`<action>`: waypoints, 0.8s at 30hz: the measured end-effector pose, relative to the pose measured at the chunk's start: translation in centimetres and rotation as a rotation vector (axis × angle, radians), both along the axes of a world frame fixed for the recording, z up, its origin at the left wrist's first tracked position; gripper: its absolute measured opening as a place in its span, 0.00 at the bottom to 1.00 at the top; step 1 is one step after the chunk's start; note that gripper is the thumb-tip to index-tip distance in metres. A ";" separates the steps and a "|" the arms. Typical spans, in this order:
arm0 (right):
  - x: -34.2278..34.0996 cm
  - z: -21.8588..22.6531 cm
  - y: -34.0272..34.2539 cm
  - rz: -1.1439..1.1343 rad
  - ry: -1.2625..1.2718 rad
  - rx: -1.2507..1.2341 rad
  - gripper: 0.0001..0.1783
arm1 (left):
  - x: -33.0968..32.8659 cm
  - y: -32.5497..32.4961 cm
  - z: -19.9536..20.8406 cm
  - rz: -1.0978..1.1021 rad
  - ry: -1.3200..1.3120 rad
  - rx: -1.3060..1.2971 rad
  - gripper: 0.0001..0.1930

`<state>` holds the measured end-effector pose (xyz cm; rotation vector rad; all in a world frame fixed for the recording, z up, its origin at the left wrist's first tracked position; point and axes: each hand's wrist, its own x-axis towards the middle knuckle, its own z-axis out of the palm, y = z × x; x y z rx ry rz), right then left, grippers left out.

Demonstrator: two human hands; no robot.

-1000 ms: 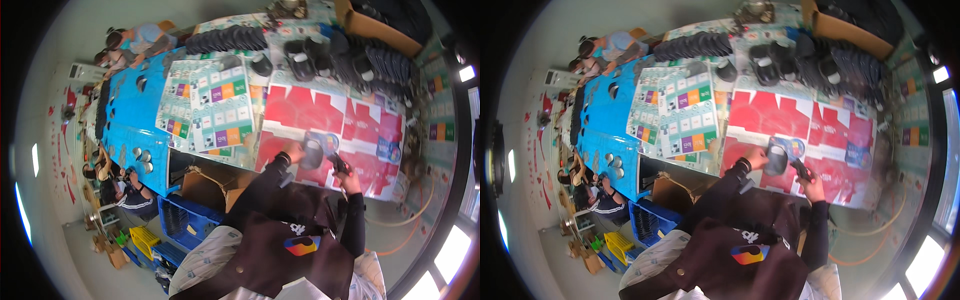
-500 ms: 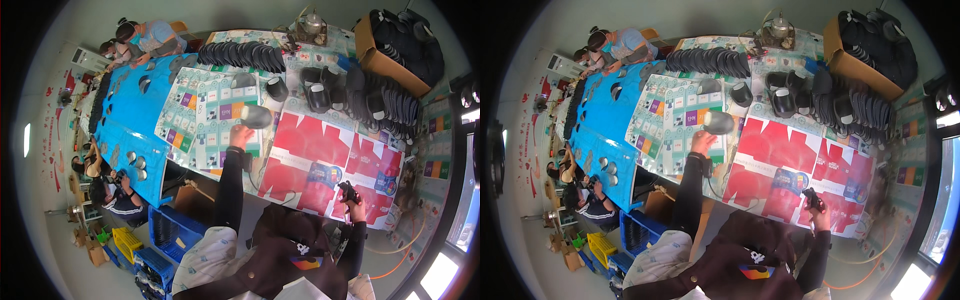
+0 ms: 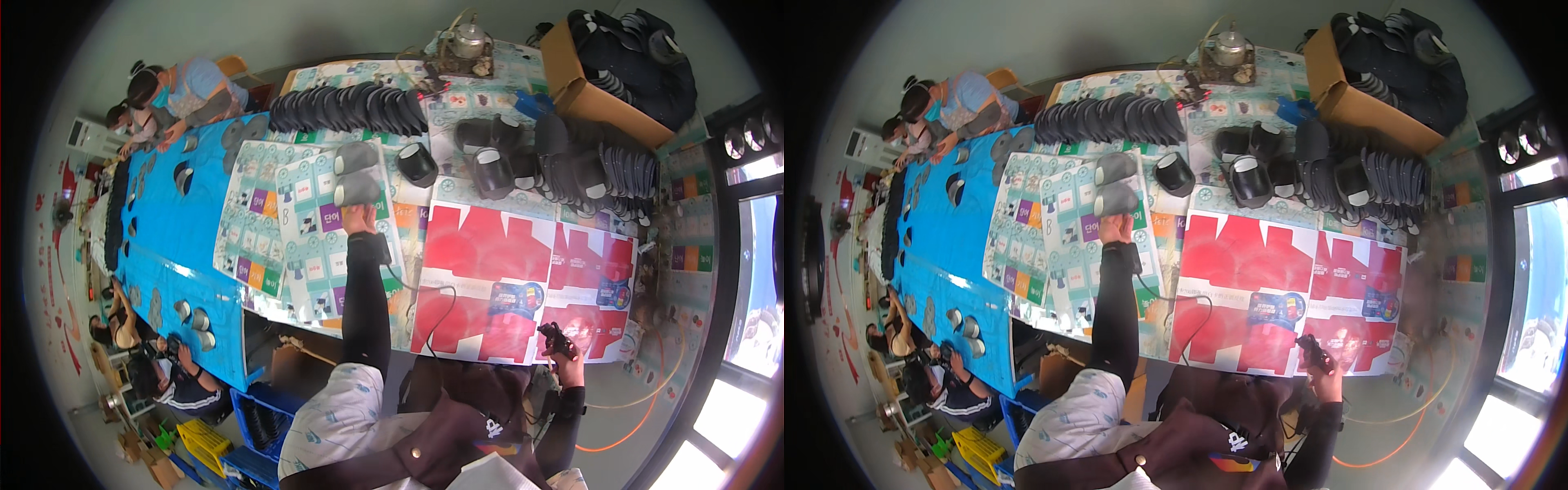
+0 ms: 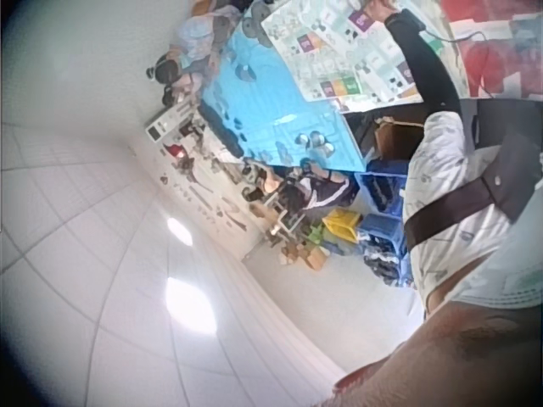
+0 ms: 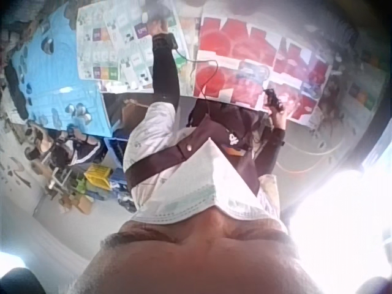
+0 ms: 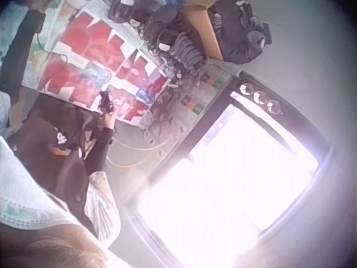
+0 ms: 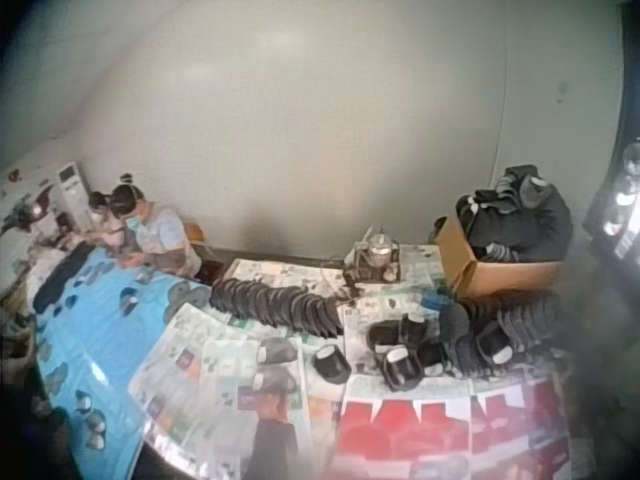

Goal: Manually assemble shoe components at a production table.

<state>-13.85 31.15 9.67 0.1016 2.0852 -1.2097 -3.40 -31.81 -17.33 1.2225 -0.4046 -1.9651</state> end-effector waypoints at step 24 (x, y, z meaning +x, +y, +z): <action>1.3 0.4 0.5 -0.010 -0.046 0.004 0.25 | -4.3 -0.3 1.9 -0.722 -0.361 -0.292 0.17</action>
